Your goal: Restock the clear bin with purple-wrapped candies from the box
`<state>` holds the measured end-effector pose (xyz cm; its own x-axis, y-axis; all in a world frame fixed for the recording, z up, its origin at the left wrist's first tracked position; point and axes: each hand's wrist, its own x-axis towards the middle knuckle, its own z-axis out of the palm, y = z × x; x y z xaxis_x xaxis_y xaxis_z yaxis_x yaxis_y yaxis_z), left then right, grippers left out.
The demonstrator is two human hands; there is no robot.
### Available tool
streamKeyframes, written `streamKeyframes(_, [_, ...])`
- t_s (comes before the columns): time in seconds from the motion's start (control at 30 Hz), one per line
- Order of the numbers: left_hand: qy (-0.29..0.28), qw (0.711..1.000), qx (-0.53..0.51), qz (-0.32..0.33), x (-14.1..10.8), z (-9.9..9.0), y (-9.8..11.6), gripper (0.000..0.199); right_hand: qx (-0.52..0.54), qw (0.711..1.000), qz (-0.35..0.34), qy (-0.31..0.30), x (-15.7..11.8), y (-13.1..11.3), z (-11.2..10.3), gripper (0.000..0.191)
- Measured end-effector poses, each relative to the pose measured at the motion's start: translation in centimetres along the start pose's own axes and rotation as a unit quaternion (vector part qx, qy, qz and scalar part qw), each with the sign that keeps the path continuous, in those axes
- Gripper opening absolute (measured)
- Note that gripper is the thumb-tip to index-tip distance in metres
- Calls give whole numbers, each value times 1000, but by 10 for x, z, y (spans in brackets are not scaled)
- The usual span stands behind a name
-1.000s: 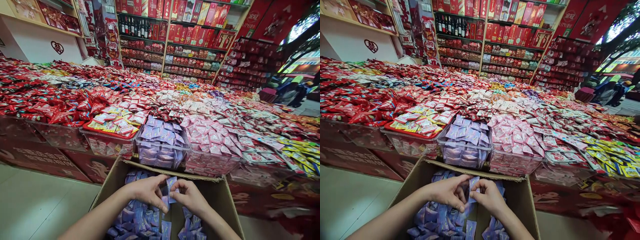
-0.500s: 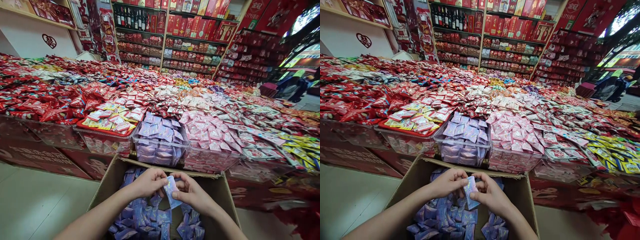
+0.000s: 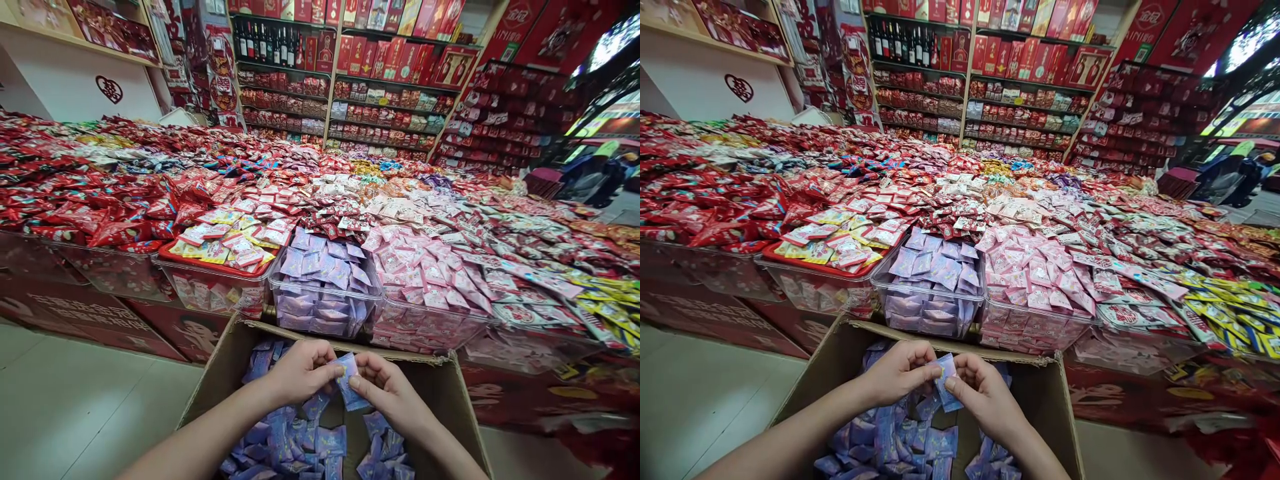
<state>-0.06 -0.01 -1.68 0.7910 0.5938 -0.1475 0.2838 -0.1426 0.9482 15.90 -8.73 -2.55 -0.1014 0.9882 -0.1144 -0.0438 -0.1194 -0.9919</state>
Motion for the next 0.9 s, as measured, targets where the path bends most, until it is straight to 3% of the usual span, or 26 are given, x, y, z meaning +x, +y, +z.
streamKeyframes(0.13, [-5,999,-32,-3,0,0,1,23,-37,999,-13,27,0,2,0,20])
streamKeyframes(0.47, [14,995,-94,-6,2,1,-3,24,35,998,19,54,2,-4,3,24])
streamKeyframes(0.63, [2,1000,-21,17,2,2,-6,23,3,998,18,52,3,2,3,24])
streamKeyframes(0.9, [12,997,69,31,1,2,-6,21,-160,985,-22,58,2,9,1,23])
